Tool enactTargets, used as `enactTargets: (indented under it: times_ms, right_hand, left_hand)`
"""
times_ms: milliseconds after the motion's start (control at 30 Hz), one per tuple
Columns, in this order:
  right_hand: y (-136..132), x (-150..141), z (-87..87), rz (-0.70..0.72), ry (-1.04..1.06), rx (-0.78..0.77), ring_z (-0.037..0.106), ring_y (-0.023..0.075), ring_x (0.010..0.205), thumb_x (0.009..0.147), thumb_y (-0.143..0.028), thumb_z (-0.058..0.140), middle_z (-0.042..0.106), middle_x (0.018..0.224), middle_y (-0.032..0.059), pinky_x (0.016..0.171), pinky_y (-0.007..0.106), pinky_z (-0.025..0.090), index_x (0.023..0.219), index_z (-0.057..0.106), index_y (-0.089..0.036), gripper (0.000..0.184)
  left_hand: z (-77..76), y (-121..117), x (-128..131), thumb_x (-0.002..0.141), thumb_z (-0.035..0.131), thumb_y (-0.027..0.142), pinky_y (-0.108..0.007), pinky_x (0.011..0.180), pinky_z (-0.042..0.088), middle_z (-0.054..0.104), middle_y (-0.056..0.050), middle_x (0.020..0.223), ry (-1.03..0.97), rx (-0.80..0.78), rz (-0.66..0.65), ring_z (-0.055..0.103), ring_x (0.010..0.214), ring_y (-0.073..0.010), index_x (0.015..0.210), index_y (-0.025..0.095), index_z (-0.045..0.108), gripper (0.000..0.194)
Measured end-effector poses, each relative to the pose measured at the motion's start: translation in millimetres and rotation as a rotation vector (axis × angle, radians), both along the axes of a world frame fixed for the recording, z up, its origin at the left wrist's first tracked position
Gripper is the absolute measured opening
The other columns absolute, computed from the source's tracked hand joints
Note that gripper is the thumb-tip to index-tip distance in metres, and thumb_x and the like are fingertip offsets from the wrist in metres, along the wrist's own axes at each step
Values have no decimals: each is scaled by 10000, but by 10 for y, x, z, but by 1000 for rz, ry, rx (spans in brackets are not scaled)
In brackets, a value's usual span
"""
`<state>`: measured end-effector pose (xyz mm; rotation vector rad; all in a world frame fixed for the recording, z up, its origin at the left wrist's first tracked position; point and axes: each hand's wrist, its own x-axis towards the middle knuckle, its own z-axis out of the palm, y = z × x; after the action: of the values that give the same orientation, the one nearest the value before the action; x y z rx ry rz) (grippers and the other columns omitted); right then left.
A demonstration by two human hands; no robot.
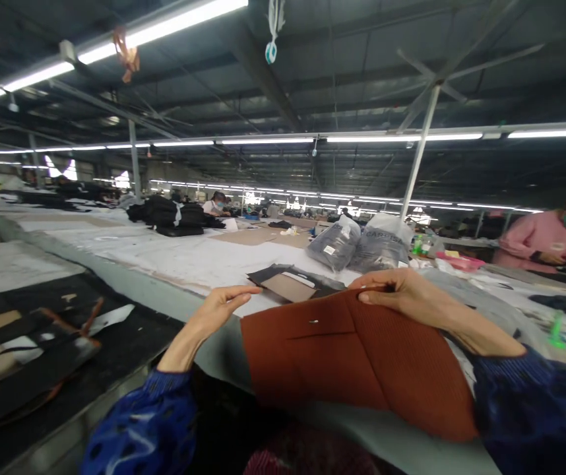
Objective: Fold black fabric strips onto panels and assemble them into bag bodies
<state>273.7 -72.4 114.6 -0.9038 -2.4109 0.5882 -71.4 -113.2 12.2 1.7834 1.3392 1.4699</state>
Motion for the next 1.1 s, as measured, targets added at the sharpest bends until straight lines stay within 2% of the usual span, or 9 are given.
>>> enactTargets:
  times_ms: [200,333,433,567,700,800,933,1100]
  right_hand:
    - [54,20,-25,14,-23,3,674,261,886,790,-561,662,744,975,63,788,371,537,986,752,-206,415]
    - [-10,28,-16,13,-39,-15,678,250,911,804,-559,653,742,1000,54,814,368,544,1012,745,-211,416]
    - [-73,48,-21,-18,-41,28,680,244,916,809,-545,656,740,1003,57,821,361,546,1016,746,-208,405]
    - [-131,114,-30,-46,-48,80,682,245,921,822,-501,653,740,1010,59,816,356,551,1016,744,-196,372]
    - [-166,169,-26,-36,-151,144,686,243,916,857,-460,626,741,1014,46,816,349,551,1063,733,-218,335]
    - [-190,172,-31,-32,-263,349,683,244,922,882,-431,622,726,1038,56,827,349,537,1112,717,-241,313]
    - [-226,95,-61,-53,-305,670,661,246,931,899,-426,615,668,1093,91,808,351,528,1095,718,-240,289]
    - [-284,-61,-131,38,-367,803,623,227,843,936,-405,569,682,889,78,755,335,489,1023,727,-217,261]
  left_hand:
    - [-131,174,575,886,507,415,-395,981,454,724,-81,1126,51,44,-118,640,1078,-265,1055,178,742,373]
    - [-69,224,1026,893,515,389,-345,895,492,747,-54,1046,39,122,-178,654,983,-245,1025,184,755,342]
    - [-3,223,1225,865,567,388,-285,754,505,755,-31,899,-4,116,-207,657,840,-213,948,181,769,301]
    - [54,175,1317,826,627,330,-238,606,444,711,-6,708,8,120,-223,612,664,-163,823,163,762,214]
    - [102,66,1336,829,625,231,-240,596,395,682,-2,633,186,285,-82,587,613,-145,736,167,737,159]
    - [120,3,1329,835,622,198,-247,615,390,698,-12,660,294,359,-14,599,628,-147,730,170,729,152]
    - [93,-18,1303,839,624,196,-247,606,389,707,-13,674,348,383,14,602,625,-149,742,181,727,142]
    - [47,-47,1281,836,640,193,-250,628,407,715,-8,691,351,417,52,609,637,-150,756,189,727,119]
